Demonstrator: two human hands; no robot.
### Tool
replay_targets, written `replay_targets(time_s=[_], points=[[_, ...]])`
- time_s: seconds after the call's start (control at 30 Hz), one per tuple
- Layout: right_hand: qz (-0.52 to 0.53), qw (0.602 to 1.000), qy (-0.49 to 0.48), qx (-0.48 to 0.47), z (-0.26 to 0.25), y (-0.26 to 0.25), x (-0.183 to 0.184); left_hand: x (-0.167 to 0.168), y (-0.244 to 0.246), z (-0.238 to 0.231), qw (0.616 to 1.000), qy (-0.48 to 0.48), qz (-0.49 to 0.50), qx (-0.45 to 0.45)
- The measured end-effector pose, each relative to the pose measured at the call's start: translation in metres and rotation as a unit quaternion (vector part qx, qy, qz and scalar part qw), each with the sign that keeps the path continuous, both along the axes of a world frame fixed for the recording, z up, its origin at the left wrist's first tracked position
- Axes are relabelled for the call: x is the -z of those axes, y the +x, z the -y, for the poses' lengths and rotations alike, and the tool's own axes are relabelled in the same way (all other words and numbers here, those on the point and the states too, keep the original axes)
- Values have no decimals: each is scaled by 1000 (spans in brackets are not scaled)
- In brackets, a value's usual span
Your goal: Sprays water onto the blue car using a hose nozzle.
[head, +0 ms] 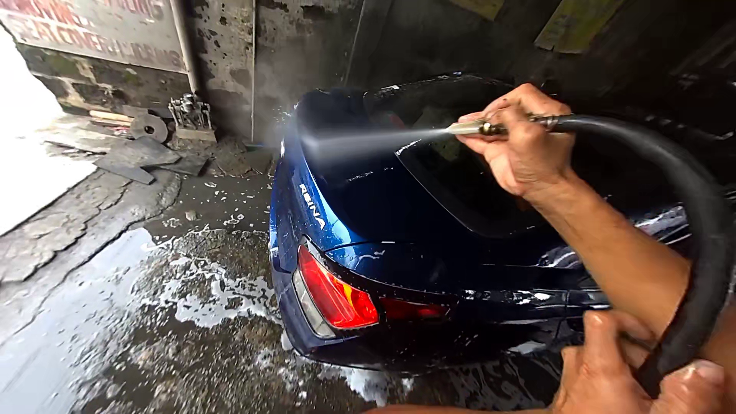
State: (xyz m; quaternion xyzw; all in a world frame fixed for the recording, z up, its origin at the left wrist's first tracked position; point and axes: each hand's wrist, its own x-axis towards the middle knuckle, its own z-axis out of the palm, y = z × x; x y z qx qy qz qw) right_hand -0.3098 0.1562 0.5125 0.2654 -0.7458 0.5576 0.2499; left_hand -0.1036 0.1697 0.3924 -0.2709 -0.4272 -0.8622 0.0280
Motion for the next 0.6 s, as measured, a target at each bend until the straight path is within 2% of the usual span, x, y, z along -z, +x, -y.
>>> replay_targets(time_s=[0.1, 0.2, 0.27, 0.37, 0.47, 0.6], points=[[-39, 999, 19, 26, -51, -2, -20, 21, -21, 0, 994, -8, -104, -36], [-86, 989, -10, 124, -123, 26, -41, 43, -48, 33, 966, -169, -162, -111], [-97, 973, -53, 200, -175, 63, -51, 62, -88, 48, 923, -311, -141, -176], [-55, 951, -81, 293, -241, 120, -41, 90, -166, 50, 837, -497, -113, -199], [21, 924, -109, 365, -284, 161, -25, 101, -233, 13, 767, -602, -133, -180], [41, 886, -115, 447, -322, 187, -9, 106, -285, -78, 680, -696, -179, -144]])
